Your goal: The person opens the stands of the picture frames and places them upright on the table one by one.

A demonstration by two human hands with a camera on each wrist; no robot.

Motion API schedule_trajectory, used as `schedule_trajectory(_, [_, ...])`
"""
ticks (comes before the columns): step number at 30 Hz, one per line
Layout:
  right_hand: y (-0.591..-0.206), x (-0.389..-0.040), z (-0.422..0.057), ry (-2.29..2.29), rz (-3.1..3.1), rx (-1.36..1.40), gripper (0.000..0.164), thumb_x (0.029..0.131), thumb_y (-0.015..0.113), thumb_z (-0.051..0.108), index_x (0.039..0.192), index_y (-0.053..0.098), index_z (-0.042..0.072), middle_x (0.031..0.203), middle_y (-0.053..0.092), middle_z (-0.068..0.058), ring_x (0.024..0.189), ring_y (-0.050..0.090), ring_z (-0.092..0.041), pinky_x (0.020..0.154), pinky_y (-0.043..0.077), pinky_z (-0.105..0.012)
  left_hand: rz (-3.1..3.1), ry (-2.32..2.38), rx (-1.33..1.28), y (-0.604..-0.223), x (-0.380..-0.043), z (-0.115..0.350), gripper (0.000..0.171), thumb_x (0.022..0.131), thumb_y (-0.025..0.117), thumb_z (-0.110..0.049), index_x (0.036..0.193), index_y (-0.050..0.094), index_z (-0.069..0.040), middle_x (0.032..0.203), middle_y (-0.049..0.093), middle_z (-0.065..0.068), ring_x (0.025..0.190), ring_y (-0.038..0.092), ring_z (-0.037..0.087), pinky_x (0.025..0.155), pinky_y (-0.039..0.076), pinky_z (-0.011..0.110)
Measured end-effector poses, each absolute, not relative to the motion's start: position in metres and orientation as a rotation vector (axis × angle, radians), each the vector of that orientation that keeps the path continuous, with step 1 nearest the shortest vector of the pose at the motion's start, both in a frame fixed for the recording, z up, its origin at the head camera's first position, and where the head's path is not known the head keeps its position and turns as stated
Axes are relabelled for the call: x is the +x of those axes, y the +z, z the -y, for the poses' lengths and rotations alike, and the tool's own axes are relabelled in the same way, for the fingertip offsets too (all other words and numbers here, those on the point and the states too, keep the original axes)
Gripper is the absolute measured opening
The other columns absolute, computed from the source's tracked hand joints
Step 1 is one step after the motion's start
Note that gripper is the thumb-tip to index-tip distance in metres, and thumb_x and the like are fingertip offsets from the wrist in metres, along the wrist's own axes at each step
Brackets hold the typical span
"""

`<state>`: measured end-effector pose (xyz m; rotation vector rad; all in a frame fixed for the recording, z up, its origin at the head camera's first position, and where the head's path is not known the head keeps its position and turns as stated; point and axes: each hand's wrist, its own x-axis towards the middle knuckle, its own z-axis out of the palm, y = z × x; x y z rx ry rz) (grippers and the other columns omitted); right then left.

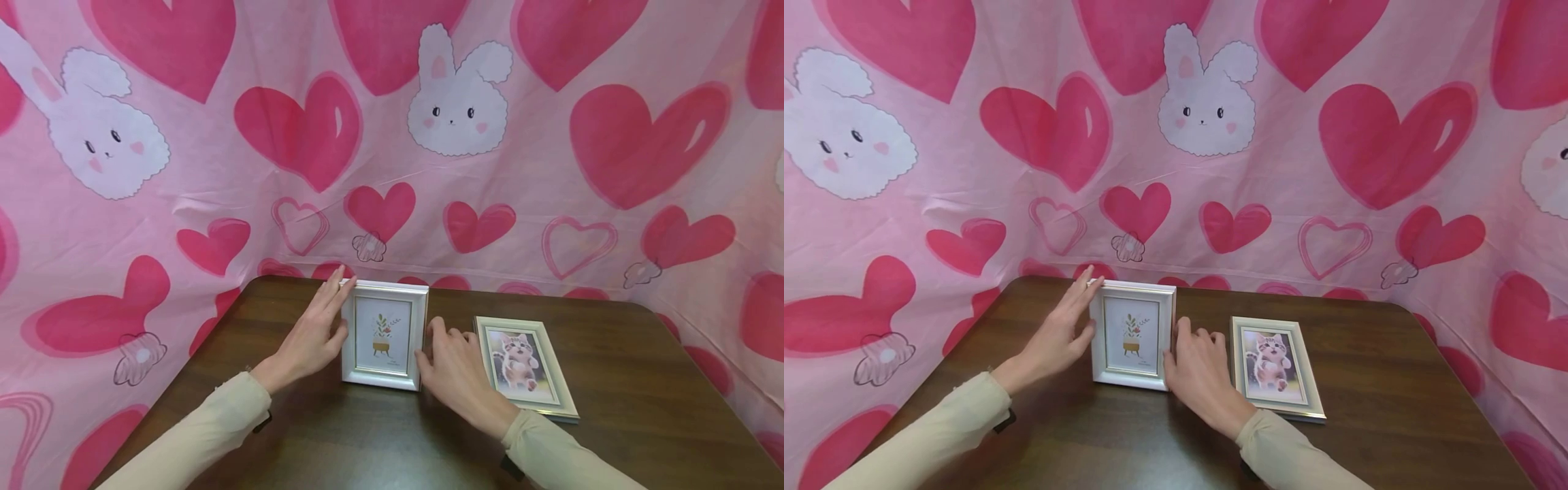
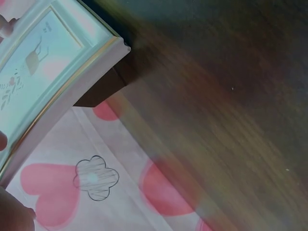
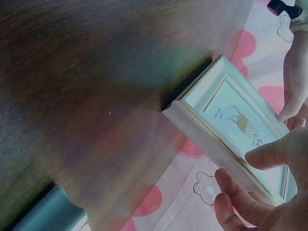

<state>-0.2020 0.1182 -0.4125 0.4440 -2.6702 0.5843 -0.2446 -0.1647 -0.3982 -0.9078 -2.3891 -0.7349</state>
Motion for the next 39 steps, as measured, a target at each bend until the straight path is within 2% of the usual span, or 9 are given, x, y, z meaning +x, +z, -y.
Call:
schedule_trajectory(5, [-0.412,-0.200,-0.120,0.601,2.667,0.443,0.039,0.090,0.083,0.030,0.111,0.058,0.009,0.064,0.048,0.010,0.068,0.055,-0.018,0.087,0.045,-0.051,2.366,-0.768,-0.885,-0.400,-0.243,0.164,0.092,0.092,0.070,0.001,0.170,0.023,-0.019,0.175,0.016,0.007,0.159,0.019,0.031,0.126,0.017,0.050])
schedule_trajectory(12, [-0.413,-0.199,-0.124,0.595,2.610,0.464,0.039,0.088,0.084,0.027,0.109,0.057,0.008,0.065,0.050,0.010,0.064,0.054,-0.017,0.084,0.047,-0.052,2.278,-0.764,-0.878,-0.401,-0.244,0.164,0.087,0.091,0.072,0.000,0.166,0.029,-0.006,0.172,0.025,0.012,0.158,0.022,0.034,0.126,0.018,0.051])
schedule_trajectory(19, [-0.408,-0.198,-0.127,0.616,2.643,0.460,0.038,0.091,0.082,0.028,0.111,0.058,0.009,0.067,0.052,0.010,0.067,0.055,-0.017,0.084,0.046,-0.051,2.246,-0.811,-0.787,-0.400,-0.240,0.165,0.087,0.091,0.074,-0.003,0.167,0.032,-0.015,0.172,0.028,0.005,0.157,0.026,0.033,0.123,0.024,0.054])
schedule_trajectory(23, [-0.404,-0.196,-0.128,0.645,2.648,0.451,0.038,0.091,0.082,0.028,0.113,0.058,0.009,0.070,0.053,0.010,0.069,0.055,-0.018,0.085,0.046,-0.051,2.188,-0.869,-0.733,-0.400,-0.237,0.166,0.078,0.092,0.072,-0.002,0.163,0.041,-0.013,0.170,0.034,0.006,0.155,0.030,0.036,0.122,0.027,0.056])
schedule_trajectory(29, [-0.401,-0.192,-0.131,0.668,2.650,0.437,0.040,0.090,0.083,0.029,0.116,0.061,0.008,0.076,0.059,0.007,0.072,0.057,-0.019,0.084,0.047,-0.050,2.124,-0.901,-0.681,-0.399,-0.233,0.168,0.067,0.093,0.070,-0.004,0.157,0.050,-0.010,0.168,0.037,0.007,0.155,0.029,0.038,0.122,0.026,0.058])
schedule_trajectory(34, [-0.401,-0.189,-0.134,0.633,2.633,0.440,0.038,0.090,0.082,0.027,0.116,0.062,0.009,0.079,0.062,0.003,0.074,0.058,-0.020,0.079,0.046,-0.046,1.998,-0.921,-0.689,-0.395,-0.227,0.167,0.058,0.091,0.068,-0.002,0.148,0.058,-0.005,0.159,0.051,0.009,0.147,0.043,0.037,0.122,0.031,0.047])
schedule_trajectory(39, [-0.400,-0.185,-0.137,0.613,2.589,0.459,0.037,0.089,0.082,0.026,0.115,0.063,0.009,0.082,0.064,0.001,0.075,0.059,-0.021,0.075,0.045,-0.043,1.855,-0.941,-0.742,-0.388,-0.218,0.159,0.048,0.089,0.067,0.001,0.137,0.066,0.000,0.139,0.065,0.016,0.131,0.056,0.038,0.117,0.038,0.034])
